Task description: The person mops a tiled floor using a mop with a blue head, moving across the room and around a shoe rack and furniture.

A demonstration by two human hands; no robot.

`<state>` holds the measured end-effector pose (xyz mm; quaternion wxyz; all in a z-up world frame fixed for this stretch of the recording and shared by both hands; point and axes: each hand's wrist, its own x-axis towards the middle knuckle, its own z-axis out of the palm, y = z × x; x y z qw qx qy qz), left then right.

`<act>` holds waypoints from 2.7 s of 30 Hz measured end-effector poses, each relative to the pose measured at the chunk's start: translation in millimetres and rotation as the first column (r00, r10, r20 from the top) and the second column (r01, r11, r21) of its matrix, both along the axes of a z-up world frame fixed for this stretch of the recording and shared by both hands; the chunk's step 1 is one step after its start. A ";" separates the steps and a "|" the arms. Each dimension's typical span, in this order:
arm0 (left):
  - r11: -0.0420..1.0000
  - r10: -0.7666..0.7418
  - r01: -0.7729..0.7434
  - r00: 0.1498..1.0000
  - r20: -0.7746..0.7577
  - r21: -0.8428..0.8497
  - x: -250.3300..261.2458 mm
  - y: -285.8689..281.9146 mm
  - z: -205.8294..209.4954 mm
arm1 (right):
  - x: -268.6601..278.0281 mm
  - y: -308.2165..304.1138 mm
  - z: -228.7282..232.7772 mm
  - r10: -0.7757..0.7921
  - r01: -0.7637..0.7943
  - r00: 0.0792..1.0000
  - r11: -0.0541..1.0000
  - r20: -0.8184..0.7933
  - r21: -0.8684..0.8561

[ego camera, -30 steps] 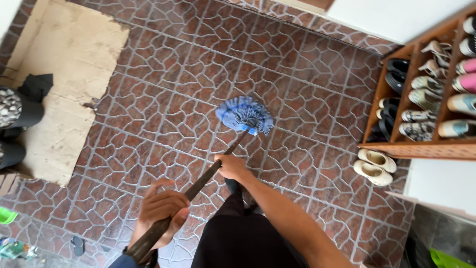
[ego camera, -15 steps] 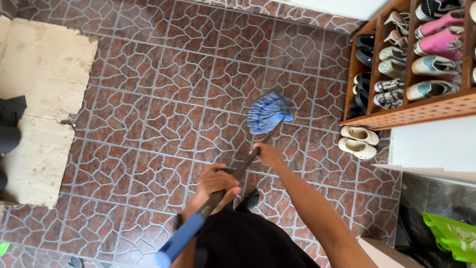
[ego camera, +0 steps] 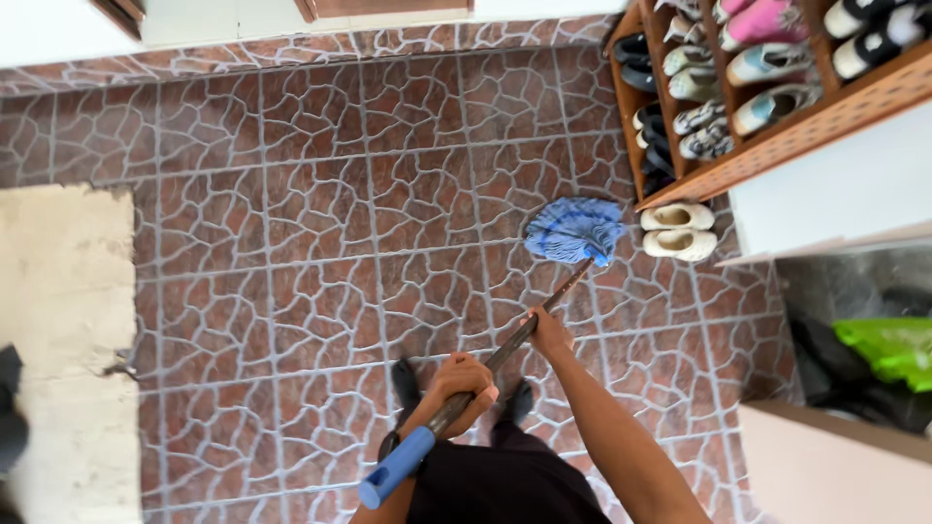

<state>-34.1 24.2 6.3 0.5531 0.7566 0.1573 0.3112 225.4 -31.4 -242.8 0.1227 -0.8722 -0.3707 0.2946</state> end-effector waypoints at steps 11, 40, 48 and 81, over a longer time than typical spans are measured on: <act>0.989 0.007 -0.014 0.999 0.050 0.144 -150.5 126.6 59.9 | -179.1 107.6 -17.5 0.045 0.044 0.986 0.863 -0.163 0.503; 0.951 0.056 -0.024 0.994 -0.096 0.308 -197.3 62.2 132.7 | -259.0 51.1 81.1 0.147 -0.139 0.887 0.989 -0.438 0.050; 0.925 -0.094 0.123 0.991 -0.098 0.359 -77.6 -7.6 92.6 | -121.4 -30.6 3.4 0.015 0.046 0.973 0.964 -0.228 0.260; 0.699 -0.706 0.712 0.702 -0.098 0.067 63.3 144.0 70.8 | -83.0 1.8 -26.9 -0.712 0.645 0.689 0.518 -0.135 0.562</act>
